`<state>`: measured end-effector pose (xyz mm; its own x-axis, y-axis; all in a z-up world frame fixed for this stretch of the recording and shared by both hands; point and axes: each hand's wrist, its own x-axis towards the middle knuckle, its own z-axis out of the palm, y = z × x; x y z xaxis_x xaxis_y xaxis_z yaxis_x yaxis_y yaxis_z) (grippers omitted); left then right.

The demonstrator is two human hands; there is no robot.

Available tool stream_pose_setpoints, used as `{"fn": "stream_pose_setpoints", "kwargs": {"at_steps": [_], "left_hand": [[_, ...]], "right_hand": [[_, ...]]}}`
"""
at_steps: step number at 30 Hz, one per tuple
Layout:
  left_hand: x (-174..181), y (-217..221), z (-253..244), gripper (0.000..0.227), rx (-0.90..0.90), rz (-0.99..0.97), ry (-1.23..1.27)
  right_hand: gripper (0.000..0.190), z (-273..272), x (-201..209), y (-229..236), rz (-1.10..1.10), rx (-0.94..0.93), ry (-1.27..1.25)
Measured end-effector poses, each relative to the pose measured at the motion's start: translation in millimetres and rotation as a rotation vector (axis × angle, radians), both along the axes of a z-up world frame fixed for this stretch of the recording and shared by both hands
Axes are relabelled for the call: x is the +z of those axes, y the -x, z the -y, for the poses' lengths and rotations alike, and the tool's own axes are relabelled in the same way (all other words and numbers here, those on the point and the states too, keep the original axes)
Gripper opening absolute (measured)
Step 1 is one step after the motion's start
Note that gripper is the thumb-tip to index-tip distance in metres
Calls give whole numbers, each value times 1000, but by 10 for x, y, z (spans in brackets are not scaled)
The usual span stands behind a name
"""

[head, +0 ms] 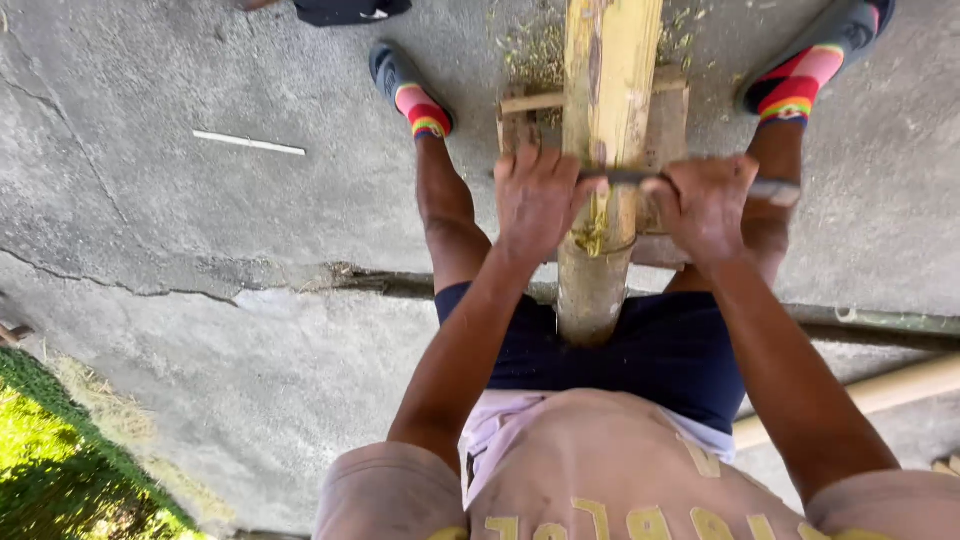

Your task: Using a knife to shave and carve a piece of bamboo held between the legs.

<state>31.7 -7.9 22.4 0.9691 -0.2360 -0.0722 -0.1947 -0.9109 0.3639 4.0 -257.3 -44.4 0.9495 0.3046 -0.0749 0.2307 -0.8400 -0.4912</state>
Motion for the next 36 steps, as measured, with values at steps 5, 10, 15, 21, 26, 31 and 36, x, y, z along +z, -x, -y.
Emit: {"fn": "stream_pose_setpoints", "kwargs": {"at_steps": [5,10,15,21,26,31,36], "left_hand": [[-186,-195,16,43,5,45,21],[-192,-362,42,42,13,213,25],[-27,276,112,44,-68,-68,-41],[63,591,143,42,34,14,-16],[-191,-140,88,43,-9,5,-43],[16,-22,97,42,-32,88,-104],[91,683,137,39,29,10,-86]], "right_hand": [[33,40,-77,-169,2,1,-22],[31,48,-125,-326,131,-1,-23],[35,104,-39,409,-33,-45,-27],[36,106,116,537,10,1,-77],[35,63,-168,-129,67,9,-47],[36,6,-177,76,101,-26,-117],[32,53,72,631,-40,-9,-130]]}}
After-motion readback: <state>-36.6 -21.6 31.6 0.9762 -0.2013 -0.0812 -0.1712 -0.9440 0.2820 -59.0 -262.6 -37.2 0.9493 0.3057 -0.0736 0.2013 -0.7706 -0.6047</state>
